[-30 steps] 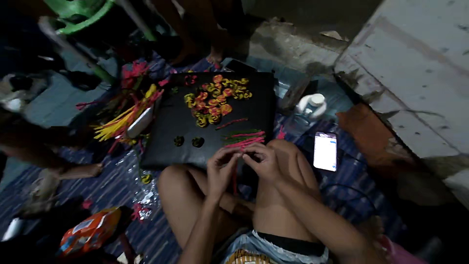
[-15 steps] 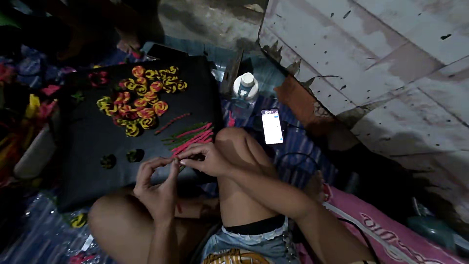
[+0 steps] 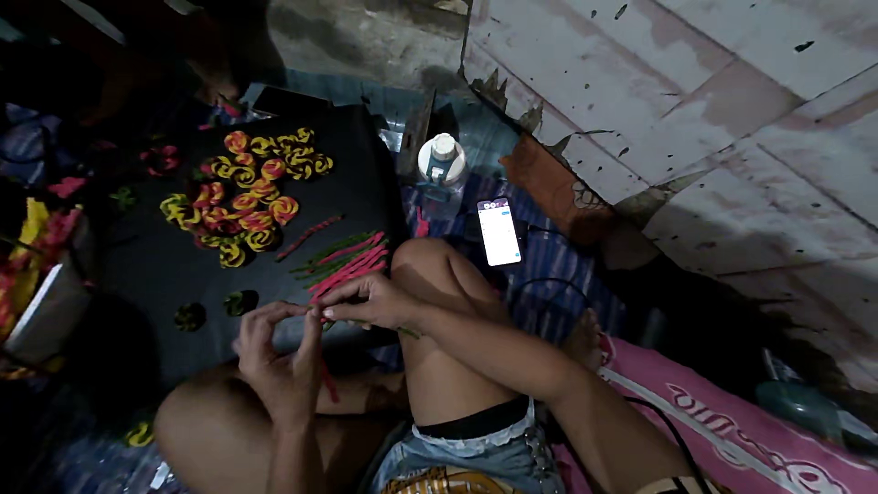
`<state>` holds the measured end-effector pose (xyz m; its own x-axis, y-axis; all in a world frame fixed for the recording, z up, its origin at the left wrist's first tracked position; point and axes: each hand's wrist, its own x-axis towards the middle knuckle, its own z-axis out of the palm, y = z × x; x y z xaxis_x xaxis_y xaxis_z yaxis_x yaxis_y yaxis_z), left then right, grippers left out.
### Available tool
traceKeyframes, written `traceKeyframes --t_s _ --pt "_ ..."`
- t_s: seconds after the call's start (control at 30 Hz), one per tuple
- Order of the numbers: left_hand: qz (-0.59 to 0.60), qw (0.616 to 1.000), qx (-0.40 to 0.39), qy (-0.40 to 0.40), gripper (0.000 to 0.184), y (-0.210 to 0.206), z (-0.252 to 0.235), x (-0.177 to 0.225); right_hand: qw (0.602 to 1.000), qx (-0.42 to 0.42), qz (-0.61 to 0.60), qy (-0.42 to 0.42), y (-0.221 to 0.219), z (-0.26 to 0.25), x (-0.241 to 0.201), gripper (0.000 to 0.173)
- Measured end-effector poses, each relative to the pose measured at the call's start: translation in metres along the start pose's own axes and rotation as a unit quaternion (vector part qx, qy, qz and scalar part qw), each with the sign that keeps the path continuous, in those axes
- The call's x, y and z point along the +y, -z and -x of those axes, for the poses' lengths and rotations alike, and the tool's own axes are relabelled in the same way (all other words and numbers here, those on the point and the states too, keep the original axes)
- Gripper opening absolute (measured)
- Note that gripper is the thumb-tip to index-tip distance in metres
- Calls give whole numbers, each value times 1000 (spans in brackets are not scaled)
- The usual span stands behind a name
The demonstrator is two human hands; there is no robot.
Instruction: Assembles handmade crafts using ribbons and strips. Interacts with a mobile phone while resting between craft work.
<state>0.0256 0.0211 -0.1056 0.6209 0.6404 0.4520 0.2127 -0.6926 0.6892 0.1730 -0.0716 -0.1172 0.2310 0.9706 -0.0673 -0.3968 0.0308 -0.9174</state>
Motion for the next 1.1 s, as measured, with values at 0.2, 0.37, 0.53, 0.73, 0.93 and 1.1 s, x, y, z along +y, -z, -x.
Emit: traceKeyframes --t_s 0.2,0.37,0.53,0.73,0.93,1.1 --pt "-111 993 -21 -38 27 6 1 6 998 26 53 28 -4 0 3 16" --pt "-16 997 -72 -3 29 9 1 1 999 -20 40 13 0 2 2 19" --pt "131 986 -68 74 16 8 3 4 992 -20 68 103 0 1 7 18" --pt "223 968 -94 70 6 20 -1 1 998 -61 -10 29 -1 3 2 9" --pt "278 946 -100 129 2 22 3 0 995 -92 -20 30 -2 1 3 10" --pt "316 912 -116 234 7 24 7 3 994 -109 -1 27 0 2 1 13"
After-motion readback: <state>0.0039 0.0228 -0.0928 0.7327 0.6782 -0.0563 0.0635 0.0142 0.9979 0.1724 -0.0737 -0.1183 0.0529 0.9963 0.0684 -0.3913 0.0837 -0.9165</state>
